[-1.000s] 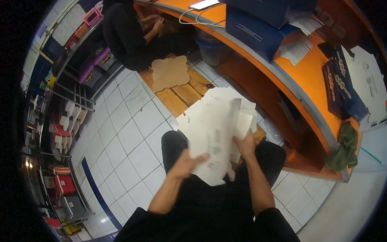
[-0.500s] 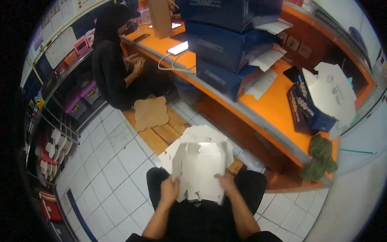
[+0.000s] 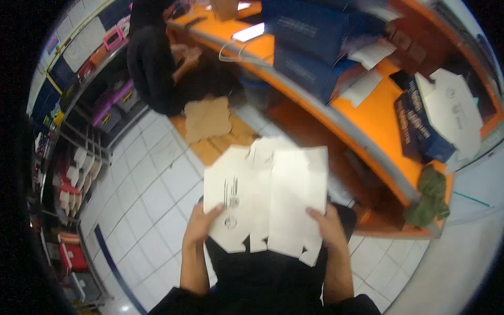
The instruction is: Assembling cardboard food boxes and inserts for packaging.
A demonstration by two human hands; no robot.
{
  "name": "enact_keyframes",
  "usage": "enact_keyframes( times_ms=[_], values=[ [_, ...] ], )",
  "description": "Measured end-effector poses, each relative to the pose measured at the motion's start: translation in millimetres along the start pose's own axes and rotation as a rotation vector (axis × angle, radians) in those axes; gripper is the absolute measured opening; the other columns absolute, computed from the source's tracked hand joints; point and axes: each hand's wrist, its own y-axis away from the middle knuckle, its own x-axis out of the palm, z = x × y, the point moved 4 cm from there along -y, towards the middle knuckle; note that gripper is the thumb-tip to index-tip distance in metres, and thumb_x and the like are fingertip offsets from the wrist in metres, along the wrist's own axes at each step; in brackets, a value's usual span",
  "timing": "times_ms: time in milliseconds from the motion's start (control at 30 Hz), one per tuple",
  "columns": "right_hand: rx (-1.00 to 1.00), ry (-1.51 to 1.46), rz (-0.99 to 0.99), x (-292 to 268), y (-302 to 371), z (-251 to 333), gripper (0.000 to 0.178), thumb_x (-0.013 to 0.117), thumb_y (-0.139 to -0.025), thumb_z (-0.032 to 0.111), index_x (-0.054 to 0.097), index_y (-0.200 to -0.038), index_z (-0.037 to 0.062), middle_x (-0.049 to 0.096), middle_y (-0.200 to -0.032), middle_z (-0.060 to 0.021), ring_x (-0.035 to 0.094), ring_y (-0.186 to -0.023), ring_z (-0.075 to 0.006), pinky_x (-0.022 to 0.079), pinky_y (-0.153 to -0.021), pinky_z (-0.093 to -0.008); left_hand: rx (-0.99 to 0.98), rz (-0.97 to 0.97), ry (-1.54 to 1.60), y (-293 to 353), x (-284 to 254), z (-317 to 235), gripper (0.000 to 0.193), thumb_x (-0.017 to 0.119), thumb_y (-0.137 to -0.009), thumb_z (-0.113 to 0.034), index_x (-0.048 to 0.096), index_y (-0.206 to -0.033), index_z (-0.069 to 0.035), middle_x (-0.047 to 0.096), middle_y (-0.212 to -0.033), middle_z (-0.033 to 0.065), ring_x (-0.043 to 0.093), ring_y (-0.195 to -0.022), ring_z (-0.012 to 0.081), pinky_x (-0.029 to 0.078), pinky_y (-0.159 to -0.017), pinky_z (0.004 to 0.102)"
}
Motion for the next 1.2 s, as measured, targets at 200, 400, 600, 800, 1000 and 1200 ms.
enact_keyframes(
  times_ms=[200, 400, 600, 800, 1000, 1200],
  values=[
    [-0.118, 0.280, -0.174, -35.0, -53.5, -25.5, 0.064, 0.074, -0.091, 0.027, 0.049, -0.141, -0.0052, 0.068, -0.115, -0.0163, 0.066, -0.101, -0.0213, 0.052, -0.092, -0.0355, 0.297, -0.577, -0.515, -58.9, -35.2, 12.3, 0.054, 0.070, -0.094, -0.024, 0.056, -0.137, 0.005, 0.071, -0.115, 0.0238, 0.070, -0.097, 0.0301, 0.055, -0.084, 0.0372],
    [-0.392, 1.118, 0.062, 18.7, -54.5, -83.5, 0.073, 0.081, -0.082, 0.035, 0.052, -0.141, 0.0016, 0.063, -0.132, -0.0220, 0.057, -0.124, -0.0408, 0.046, -0.105, -0.0489, 0.355, -0.662, -0.762, -31.4, -47.5, 44.3, 0.049, 0.071, -0.093, -0.025, 0.060, -0.133, 0.002, 0.070, -0.117, 0.0244, 0.068, -0.105, 0.0377, 0.055, -0.086, 0.0440],
    [-0.544, 1.500, 0.395, 34.0, -67.0, -170.3, 0.089, 0.085, -0.076, 0.037, 0.044, -0.151, 0.0098, 0.041, -0.158, -0.0196, 0.036, -0.149, -0.0334, 0.024, -0.121, -0.0579, 0.182, -0.082, -0.677, -20.1, 34.6, 88.2, 0.048, 0.071, -0.093, -0.031, 0.063, -0.134, -0.006, 0.071, -0.112, 0.0233, 0.070, -0.101, 0.0401, 0.056, -0.089, 0.0450],
    [-0.541, 1.465, 0.625, 39.8, -81.1, -139.8, 0.073, 0.083, -0.076, 0.044, 0.061, -0.139, 0.0132, 0.054, -0.146, -0.0237, 0.053, -0.135, -0.0359, 0.039, -0.109, -0.0563, 0.194, 0.192, -0.695, -2.2, 48.2, 112.4, 0.043, 0.061, -0.100, -0.031, 0.062, -0.134, -0.004, 0.069, -0.119, 0.0226, 0.068, -0.105, 0.0395, 0.054, -0.091, 0.0445],
    [-0.190, 1.069, 0.451, 29.8, -92.0, -122.6, 0.028, 0.078, -0.084, 0.034, 0.080, -0.098, 0.0097, 0.076, -0.094, -0.0188, 0.072, -0.096, -0.0386, 0.054, -0.088, -0.0474, 0.125, 0.391, -0.738, -4.5, 54.6, 118.5, 0.041, 0.059, -0.101, -0.034, 0.064, -0.127, -0.003, 0.071, -0.115, 0.0219, 0.067, -0.107, 0.0396, 0.052, -0.091, 0.0462],
    [-0.071, 1.008, 0.398, 31.9, -104.7, -117.2, 0.023, 0.080, -0.086, 0.017, 0.077, -0.095, -0.0043, 0.072, -0.074, -0.0075, 0.064, -0.068, -0.0161, 0.052, -0.067, -0.0301, -0.027, 0.684, -0.814, 7.6, 61.4, 127.9, 0.036, 0.062, -0.097, -0.033, 0.069, -0.122, -0.008, 0.073, -0.112, 0.0187, 0.069, -0.106, 0.0368, 0.054, -0.090, 0.0457]
  ],
)
